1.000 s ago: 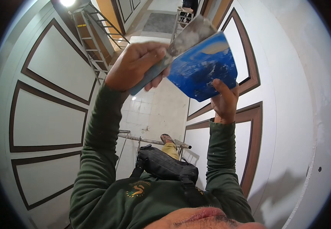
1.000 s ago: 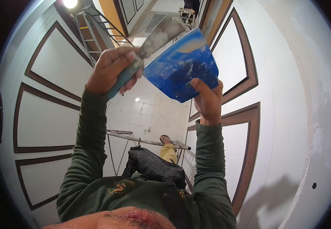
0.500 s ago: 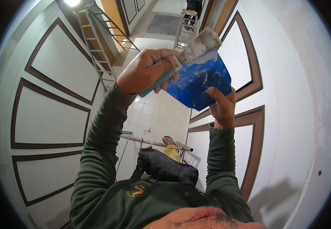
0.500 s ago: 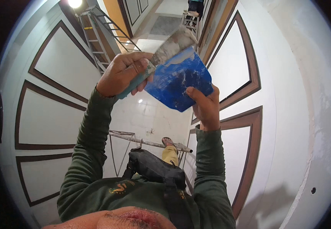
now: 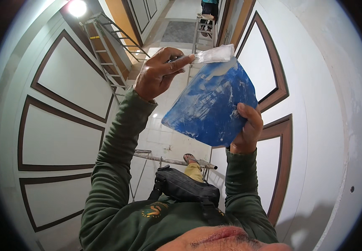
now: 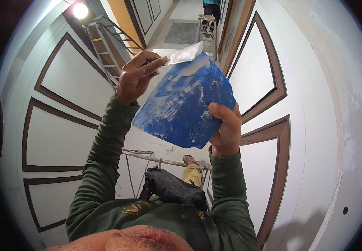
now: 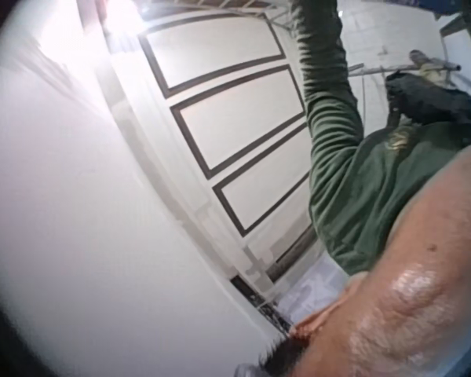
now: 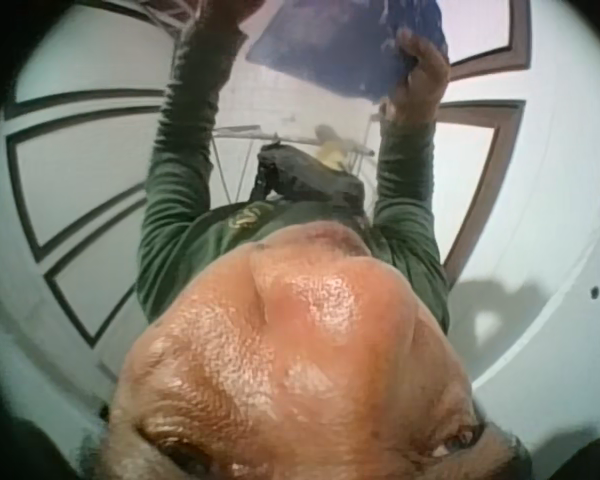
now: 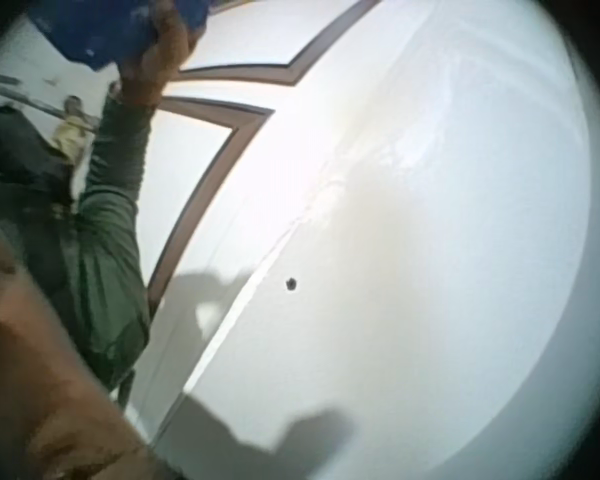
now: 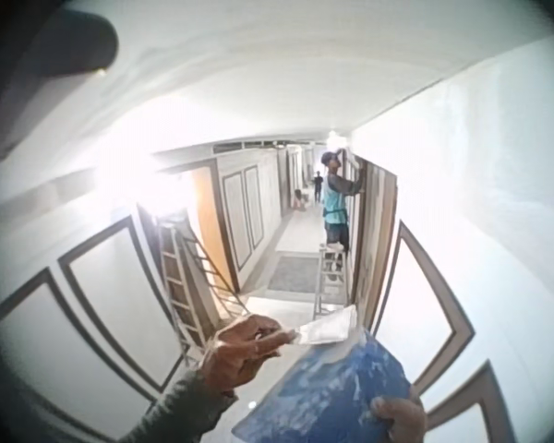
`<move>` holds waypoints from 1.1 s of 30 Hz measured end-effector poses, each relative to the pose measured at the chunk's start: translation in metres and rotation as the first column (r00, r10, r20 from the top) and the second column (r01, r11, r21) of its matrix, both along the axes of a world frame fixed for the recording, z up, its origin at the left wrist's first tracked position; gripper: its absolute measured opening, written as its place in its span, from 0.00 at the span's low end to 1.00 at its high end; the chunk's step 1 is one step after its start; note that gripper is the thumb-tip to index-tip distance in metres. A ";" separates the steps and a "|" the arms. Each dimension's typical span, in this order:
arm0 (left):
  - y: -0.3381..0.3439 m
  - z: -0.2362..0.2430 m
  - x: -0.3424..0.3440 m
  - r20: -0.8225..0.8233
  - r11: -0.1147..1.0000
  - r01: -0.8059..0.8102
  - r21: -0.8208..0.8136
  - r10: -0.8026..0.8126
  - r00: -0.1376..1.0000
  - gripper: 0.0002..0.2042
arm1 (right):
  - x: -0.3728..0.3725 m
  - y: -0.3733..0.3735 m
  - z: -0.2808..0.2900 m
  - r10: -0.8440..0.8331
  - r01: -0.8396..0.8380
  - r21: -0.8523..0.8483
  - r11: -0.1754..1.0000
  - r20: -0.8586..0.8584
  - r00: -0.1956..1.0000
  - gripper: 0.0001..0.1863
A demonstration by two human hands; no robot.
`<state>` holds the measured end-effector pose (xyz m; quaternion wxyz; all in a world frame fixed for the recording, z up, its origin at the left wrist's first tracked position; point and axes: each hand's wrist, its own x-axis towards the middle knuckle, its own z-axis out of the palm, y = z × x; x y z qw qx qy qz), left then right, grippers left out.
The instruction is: The person climbs onto a scaffold, scoops plaster onto a putty knife, and applies it to the wall and ceiling.
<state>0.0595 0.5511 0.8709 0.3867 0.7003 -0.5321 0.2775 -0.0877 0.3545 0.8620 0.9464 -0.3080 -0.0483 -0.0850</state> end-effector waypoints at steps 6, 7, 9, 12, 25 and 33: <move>0.007 0.005 0.009 0.020 1.000 0.020 0.024 -0.020 1.000 0.23 | 0.006 -0.006 -0.015 0.042 -0.043 0.008 0.999 0.038 0.998 0.28; 0.007 0.008 0.009 0.003 0.999 0.037 0.028 -0.037 0.999 0.23 | 0.006 -0.006 -0.012 0.039 -0.039 0.007 0.999 0.046 0.998 0.28; 0.009 0.011 0.011 0.026 0.999 0.025 0.045 -0.026 0.999 0.23 | 0.008 -0.004 -0.010 0.061 -0.063 0.055 0.997 0.025 0.998 0.25; 0.015 0.014 0.017 0.103 0.996 -0.045 0.083 0.036 0.994 0.22 | 0.017 -0.008 -0.019 0.065 -0.072 0.058 0.996 0.114 0.991 0.28; 0.073 -0.092 -0.021 -0.335 0.920 -0.387 -0.063 0.346 0.877 0.15 | 0.090 -0.003 0.083 -0.720 0.836 -0.034 0.547 0.490 0.491 0.17; 0.131 -0.194 -0.105 -0.567 0.869 -0.476 0.134 0.461 0.683 0.16 | 0.185 -0.014 0.161 -0.791 0.941 0.233 0.246 0.609 0.056 0.23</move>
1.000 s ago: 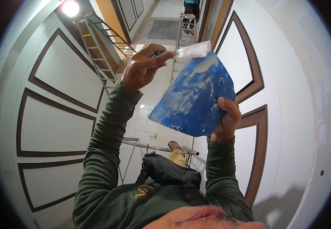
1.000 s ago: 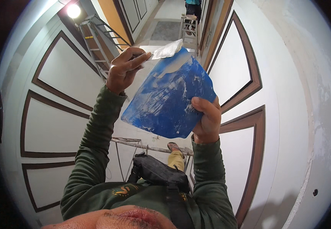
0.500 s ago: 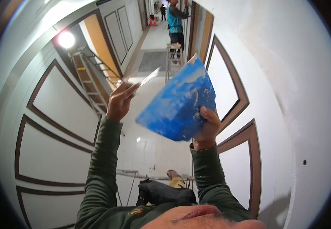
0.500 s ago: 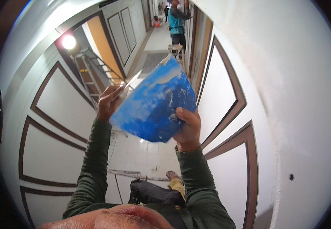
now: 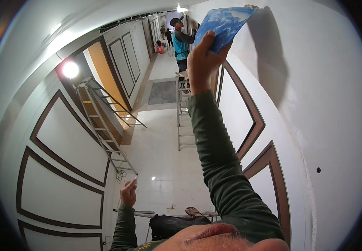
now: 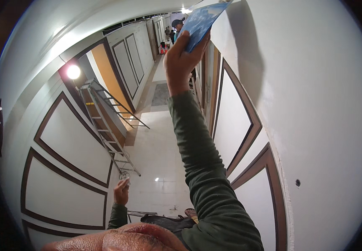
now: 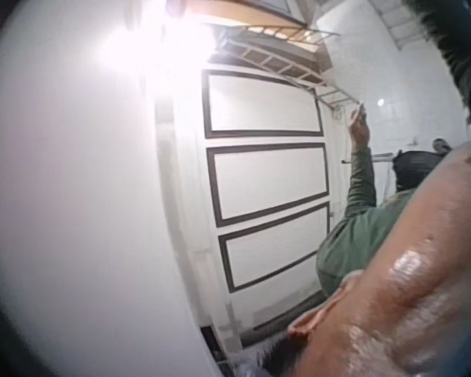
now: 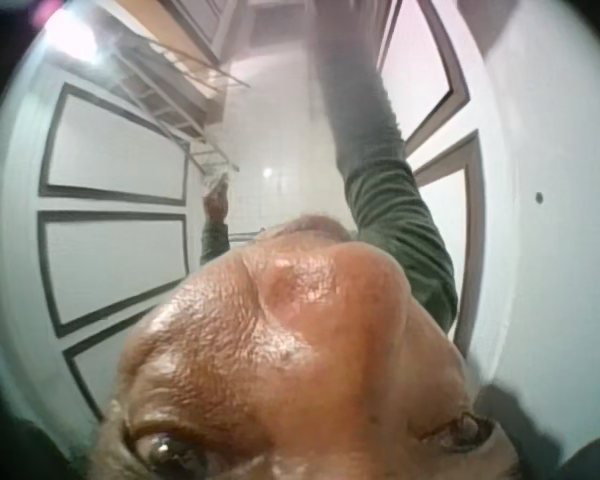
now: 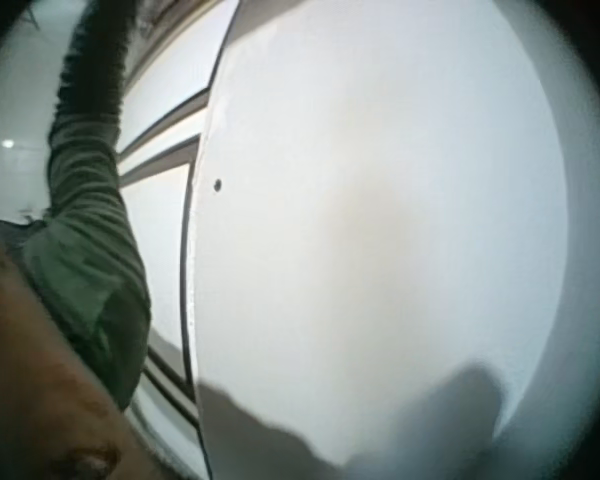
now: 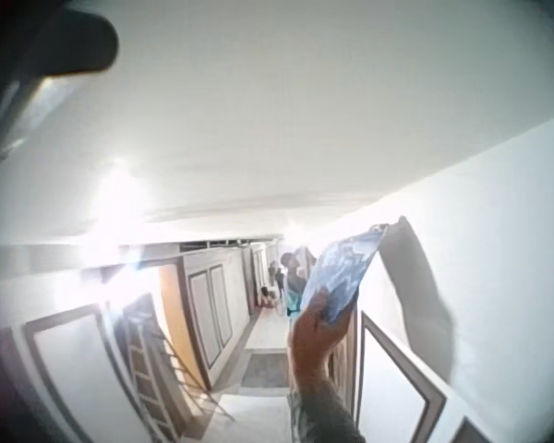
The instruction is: The person climbs onto a scaffold, scoops plaster onto a putty knife, and applies it to the wall and ceiling.
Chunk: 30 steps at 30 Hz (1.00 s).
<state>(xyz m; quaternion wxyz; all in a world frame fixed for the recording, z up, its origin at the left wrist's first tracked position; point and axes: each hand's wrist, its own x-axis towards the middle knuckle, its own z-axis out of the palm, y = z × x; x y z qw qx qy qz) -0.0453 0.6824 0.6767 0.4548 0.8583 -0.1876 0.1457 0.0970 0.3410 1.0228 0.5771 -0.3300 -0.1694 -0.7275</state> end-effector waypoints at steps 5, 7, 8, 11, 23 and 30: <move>0.020 -0.057 -0.041 -0.118 0.996 -0.048 0.070 0.057 0.991 0.17 | 0.019 -0.007 0.019 -0.070 0.070 -0.043 0.997 -0.010 0.997 0.29; 0.026 -0.071 -0.058 -0.155 0.995 -0.073 0.070 0.083 0.984 0.17 | 0.025 -0.004 0.025 -0.138 0.137 -0.066 0.988 -0.010 0.990 0.30; 0.028 -0.077 -0.064 -0.188 0.994 -0.087 0.071 0.099 0.977 0.17 | 0.029 -0.005 0.027 -0.134 0.133 -0.069 0.989 -0.010 0.991 0.30; 0.038 -0.095 -0.079 -0.212 0.987 -0.120 0.112 0.141 0.967 0.16 | 0.046 -0.014 0.036 -0.198 0.194 -0.148 0.970 -0.015 0.980 0.30; 0.026 -0.108 -0.100 -0.279 0.987 -0.145 0.068 0.158 0.947 0.16 | 0.088 -0.022 0.061 -0.458 0.461 -0.046 0.886 0.053 0.887 0.31; 0.020 -0.111 -0.109 -0.245 0.977 -0.193 0.089 0.209 0.947 0.15 | 0.095 -0.025 0.067 -0.447 0.449 -0.027 0.893 0.051 0.893 0.32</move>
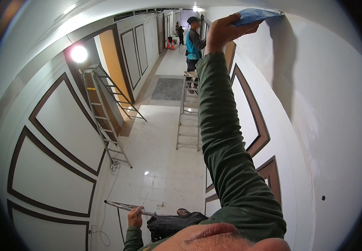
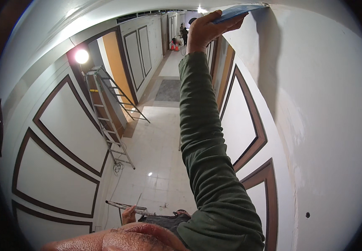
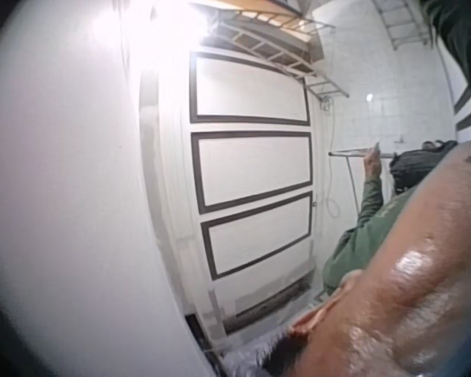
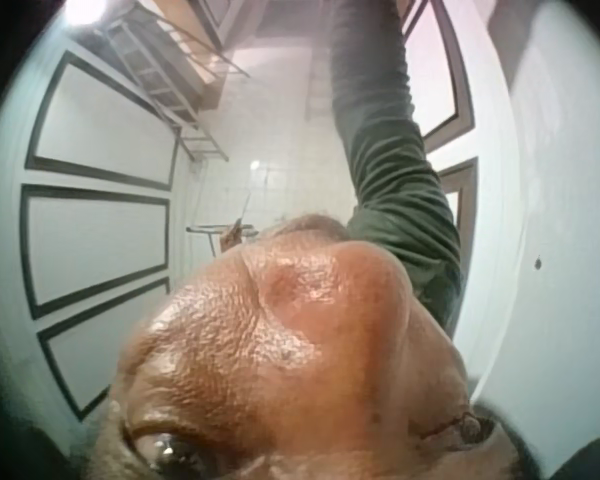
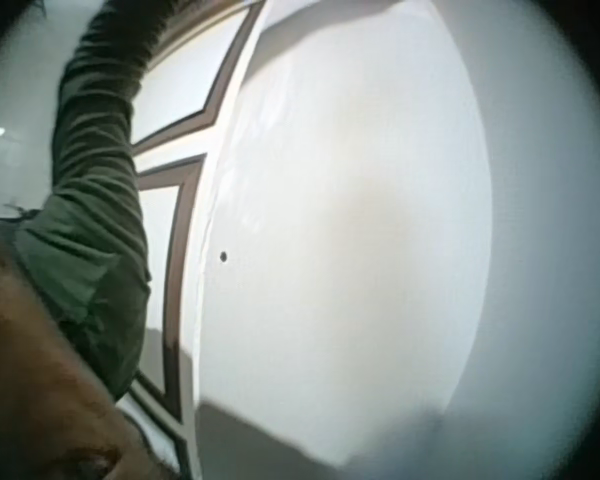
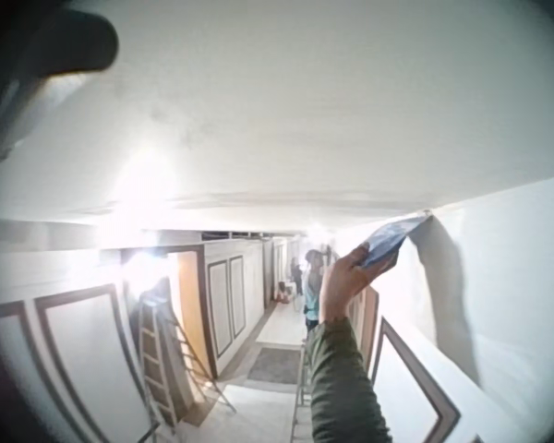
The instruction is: The person climbs onto a scaffold, scoops plaster onto a putty knife, and applies it to the wall and ceiling.
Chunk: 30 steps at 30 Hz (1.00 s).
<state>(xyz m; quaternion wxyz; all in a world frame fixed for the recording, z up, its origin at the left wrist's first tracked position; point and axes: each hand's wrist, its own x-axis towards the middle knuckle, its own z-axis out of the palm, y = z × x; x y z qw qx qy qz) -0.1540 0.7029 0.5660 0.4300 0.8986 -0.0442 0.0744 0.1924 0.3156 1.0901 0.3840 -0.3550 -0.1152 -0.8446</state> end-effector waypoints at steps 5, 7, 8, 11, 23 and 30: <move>0.001 -0.012 -0.005 -0.043 0.998 -0.019 -0.057 0.016 0.999 0.14 | 0.007 0.007 0.015 0.036 -0.037 0.030 0.999 0.032 0.999 0.34; 0.001 -0.018 -0.006 -0.042 0.997 -0.023 -0.078 0.020 0.999 0.14 | 0.008 0.012 0.025 -0.032 0.031 0.017 0.999 0.078 0.996 0.37; 0.002 -0.020 -0.007 -0.041 0.995 -0.027 -0.096 0.023 0.999 0.15 | 0.009 0.020 0.036 -0.096 0.084 0.222 0.971 0.040 0.995 0.38; 0.006 -0.031 -0.010 -0.039 0.996 -0.027 -0.087 0.024 0.999 0.15 | 0.017 0.010 0.047 -0.299 0.312 0.201 0.929 -0.089 0.950 0.44; 0.026 -0.055 -0.018 -0.142 0.985 -0.049 -0.165 0.026 0.990 0.14 | 0.041 0.013 -0.016 0.421 -0.416 0.064 0.907 -0.104 0.901 0.37; 0.029 -0.053 -0.014 -0.090 0.995 0.055 -0.083 -0.063 0.994 0.14 | -0.067 -0.014 -0.013 0.951 -0.955 0.153 0.253 0.141 0.274 0.27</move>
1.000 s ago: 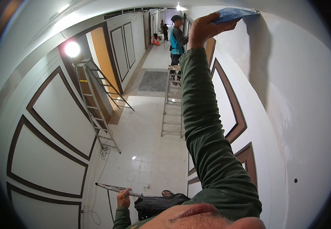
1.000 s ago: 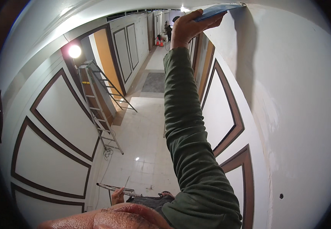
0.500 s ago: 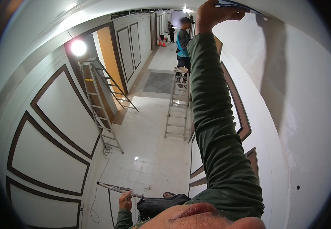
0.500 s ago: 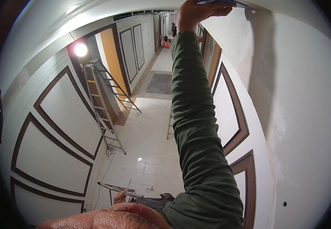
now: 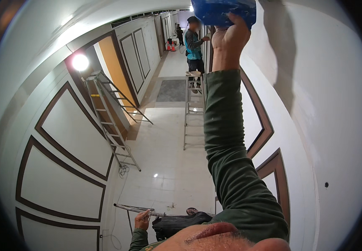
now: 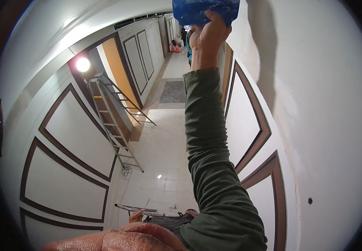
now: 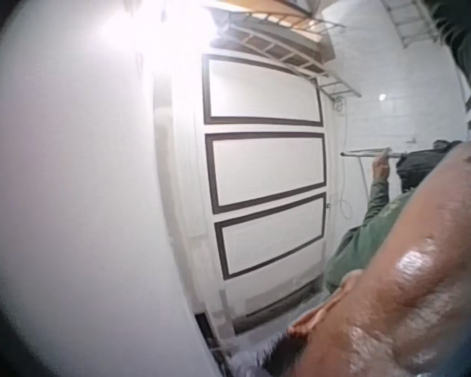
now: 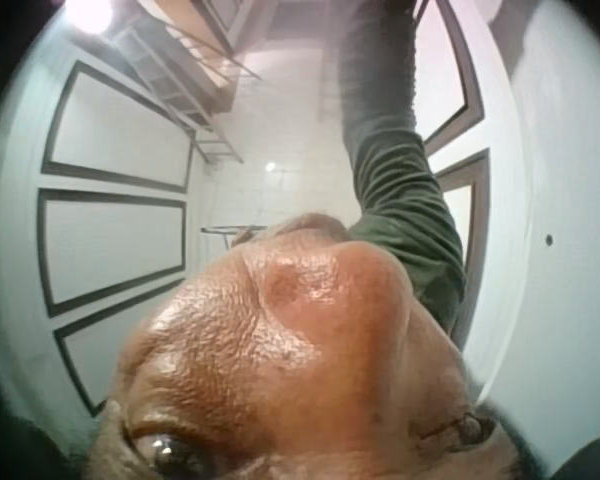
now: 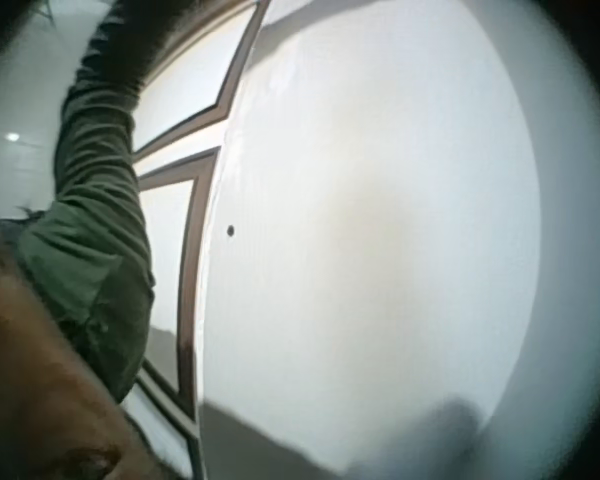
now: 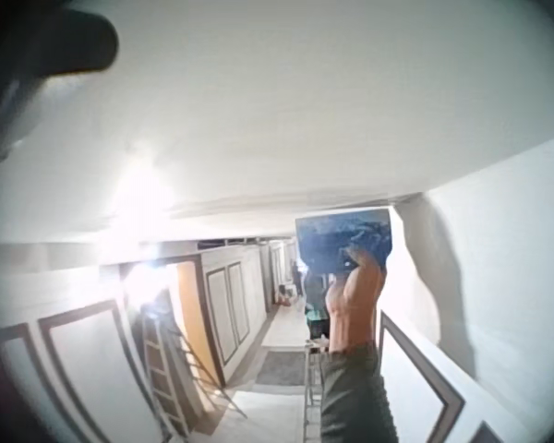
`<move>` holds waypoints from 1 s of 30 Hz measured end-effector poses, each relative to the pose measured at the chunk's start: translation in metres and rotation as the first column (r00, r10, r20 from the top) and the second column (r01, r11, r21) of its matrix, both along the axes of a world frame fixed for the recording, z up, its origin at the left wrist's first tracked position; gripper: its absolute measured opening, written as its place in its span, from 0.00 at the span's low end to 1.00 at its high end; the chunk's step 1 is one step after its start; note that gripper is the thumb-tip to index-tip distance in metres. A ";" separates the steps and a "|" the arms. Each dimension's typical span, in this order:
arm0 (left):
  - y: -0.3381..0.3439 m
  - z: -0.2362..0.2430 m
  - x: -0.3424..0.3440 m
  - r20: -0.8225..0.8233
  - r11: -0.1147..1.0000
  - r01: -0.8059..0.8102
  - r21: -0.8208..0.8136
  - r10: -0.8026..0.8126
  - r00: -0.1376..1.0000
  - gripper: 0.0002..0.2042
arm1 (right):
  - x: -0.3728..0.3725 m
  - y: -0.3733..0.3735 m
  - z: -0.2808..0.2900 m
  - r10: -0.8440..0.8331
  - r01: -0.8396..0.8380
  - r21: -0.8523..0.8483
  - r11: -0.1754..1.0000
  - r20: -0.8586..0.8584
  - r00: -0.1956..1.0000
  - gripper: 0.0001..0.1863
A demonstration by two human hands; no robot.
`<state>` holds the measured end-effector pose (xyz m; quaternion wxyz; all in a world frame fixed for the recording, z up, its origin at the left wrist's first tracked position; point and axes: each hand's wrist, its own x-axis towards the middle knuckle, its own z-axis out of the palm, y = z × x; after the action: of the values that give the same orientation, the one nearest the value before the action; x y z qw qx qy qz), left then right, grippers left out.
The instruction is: The person climbs onto a scaffold, scoops plaster onto a putty knife, and applies it to the wall and ceiling.
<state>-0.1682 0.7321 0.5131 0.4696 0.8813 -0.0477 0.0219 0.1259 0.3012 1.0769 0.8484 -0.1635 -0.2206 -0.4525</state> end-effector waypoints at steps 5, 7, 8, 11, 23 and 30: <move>0.010 0.009 -0.005 0.009 1.000 0.007 0.029 -0.007 1.000 0.13 | -0.024 -0.005 0.012 0.284 -0.249 -0.143 0.958 0.356 0.890 0.18; 0.010 0.019 -0.005 0.000 0.999 0.028 0.027 -0.028 1.000 0.14 | -0.031 -0.006 0.010 0.304 -0.255 -0.176 0.951 0.371 0.877 0.17; 0.011 0.023 -0.008 -0.013 0.999 0.044 0.022 -0.044 0.999 0.14 | -0.035 -0.005 0.009 0.329 -0.265 -0.211 0.941 0.381 0.864 0.17; 0.019 0.019 -0.014 -0.061 1.000 0.013 0.004 -0.013 0.998 0.15 | -0.044 -0.003 0.007 0.388 -0.331 -0.210 0.920 0.367 0.846 0.17; 0.038 -0.002 -0.032 -0.057 0.998 0.054 -0.033 -0.056 0.997 0.15 | -0.106 -0.006 0.017 0.342 -0.223 -0.310 0.924 0.411 0.845 0.15; 0.037 0.009 -0.036 -0.039 0.996 0.068 0.051 -0.066 0.997 0.14 | -0.180 0.030 -0.009 0.194 -0.089 -0.249 0.964 0.437 0.878 0.21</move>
<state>-0.2046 0.7693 0.5221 0.4477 0.8914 -0.0688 -0.0115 -0.0543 0.3312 1.0675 0.7800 -0.1290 -0.4745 -0.3871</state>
